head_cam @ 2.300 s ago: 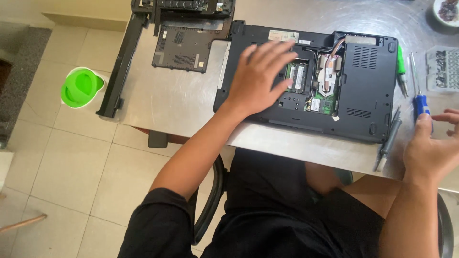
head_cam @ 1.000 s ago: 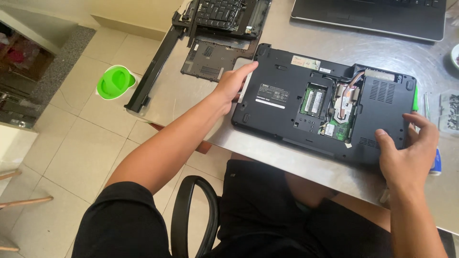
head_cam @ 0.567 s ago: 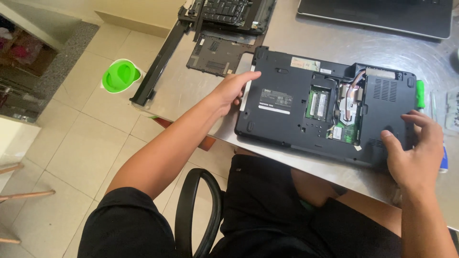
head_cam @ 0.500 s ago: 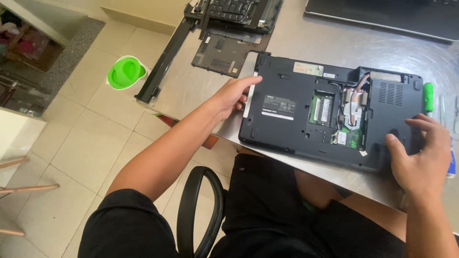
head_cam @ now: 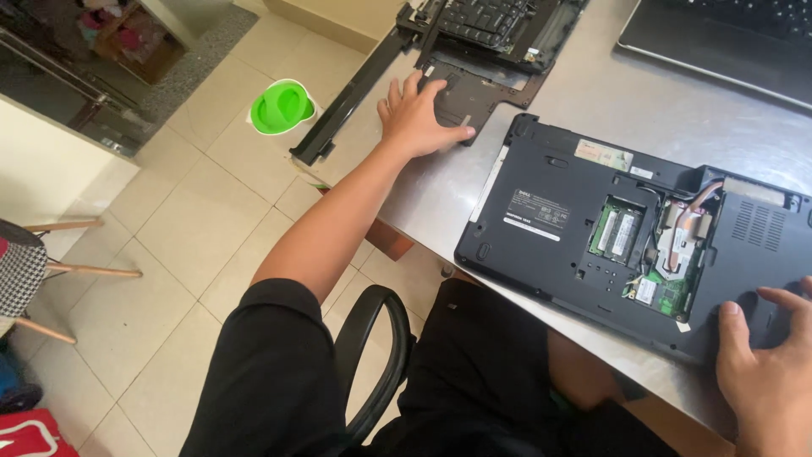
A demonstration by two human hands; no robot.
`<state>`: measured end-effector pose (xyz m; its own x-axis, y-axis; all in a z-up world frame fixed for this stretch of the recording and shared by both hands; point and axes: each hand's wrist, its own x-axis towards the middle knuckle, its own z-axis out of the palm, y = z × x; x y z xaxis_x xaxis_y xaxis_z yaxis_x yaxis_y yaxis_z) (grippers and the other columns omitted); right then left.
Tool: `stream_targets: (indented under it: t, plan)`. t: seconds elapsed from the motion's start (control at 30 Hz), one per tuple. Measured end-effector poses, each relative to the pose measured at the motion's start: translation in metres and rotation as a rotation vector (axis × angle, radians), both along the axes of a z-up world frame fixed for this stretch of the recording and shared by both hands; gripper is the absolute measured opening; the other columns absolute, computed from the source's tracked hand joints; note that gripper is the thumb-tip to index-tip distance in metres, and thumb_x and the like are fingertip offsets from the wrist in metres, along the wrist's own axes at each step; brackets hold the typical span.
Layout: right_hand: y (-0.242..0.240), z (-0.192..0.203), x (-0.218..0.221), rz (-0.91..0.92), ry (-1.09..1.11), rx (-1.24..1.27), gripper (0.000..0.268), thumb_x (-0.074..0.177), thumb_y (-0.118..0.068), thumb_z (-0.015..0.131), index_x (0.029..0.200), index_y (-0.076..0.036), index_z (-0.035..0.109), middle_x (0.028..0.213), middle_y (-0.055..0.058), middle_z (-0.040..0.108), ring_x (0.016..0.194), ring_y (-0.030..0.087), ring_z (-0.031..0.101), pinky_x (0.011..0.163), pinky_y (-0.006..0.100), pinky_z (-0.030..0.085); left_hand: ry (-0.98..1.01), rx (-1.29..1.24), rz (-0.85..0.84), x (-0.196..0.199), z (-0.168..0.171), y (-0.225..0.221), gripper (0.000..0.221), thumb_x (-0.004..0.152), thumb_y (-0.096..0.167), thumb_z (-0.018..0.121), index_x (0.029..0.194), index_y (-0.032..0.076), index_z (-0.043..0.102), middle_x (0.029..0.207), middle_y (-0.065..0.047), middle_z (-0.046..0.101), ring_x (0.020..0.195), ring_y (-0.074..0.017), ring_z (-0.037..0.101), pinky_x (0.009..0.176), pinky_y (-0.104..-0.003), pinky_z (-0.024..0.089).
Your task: Installing a heatsink and reassembling the casing of a laptop using a screwdriver
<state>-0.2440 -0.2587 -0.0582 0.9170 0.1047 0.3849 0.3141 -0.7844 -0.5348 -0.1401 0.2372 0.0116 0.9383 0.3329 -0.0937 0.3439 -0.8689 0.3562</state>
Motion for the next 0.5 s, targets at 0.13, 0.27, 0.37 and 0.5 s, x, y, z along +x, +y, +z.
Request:
stream_targets:
  t: [0.13,0.27,0.37,0.5]
  plan:
    - [-0.002,-0.003,0.000,-0.014,-0.017,-0.005,0.034,0.109,-0.005,0.073,0.134,0.015,0.063,0.166,0.038,0.046,0.152,0.052,0.043,0.122,0.054,0.031,0.055,-0.014,0.005,-0.001,-0.003,0.003,0.094,0.076,0.070,0.075,0.153,0.026,0.043,0.168,-0.004,0.022,0.156,-0.0425,0.009,0.121,-0.067,0.013]
    - [-0.006,-0.009,0.002,-0.040,-0.110,-0.092,0.035,0.106,-0.009,0.078,0.134,0.008,0.069,0.164,0.034,0.055,0.149,0.050,0.052,0.117,0.056,0.039,-0.112,0.052,-0.039,0.001,-0.015,0.009,0.078,0.076,0.063,0.080,0.139,0.024,0.055,0.144,-0.005,0.048,0.138,-0.0278,0.045,0.111,-0.050,0.039]
    - [-0.011,-0.015,0.004,-0.076,-0.203,-0.176,0.032,0.108,-0.017,0.082,0.133,0.001,0.075,0.164,0.028,0.062,0.144,0.046,0.062,0.109,0.057,0.048,-0.012,0.014,-0.008,-0.004,-0.002,0.005,0.087,0.073,0.067,0.083,0.142,0.025,0.052,0.146,-0.007,0.036,0.134,-0.0351,0.041,0.109,-0.048,0.039]
    - [-0.006,-0.002,0.005,-0.129,-0.090,-0.203,0.033,0.103,-0.026,0.078,0.129,-0.005,0.075,0.159,0.023,0.057,0.145,0.038,0.055,0.100,0.055,0.048,0.171,-0.002,0.130,-0.006,0.006,0.008,0.123,0.058,0.072,0.091,0.155,0.024,0.033,0.153,-0.016,0.027,0.140,-0.0374,0.030,0.114,-0.048,0.034]
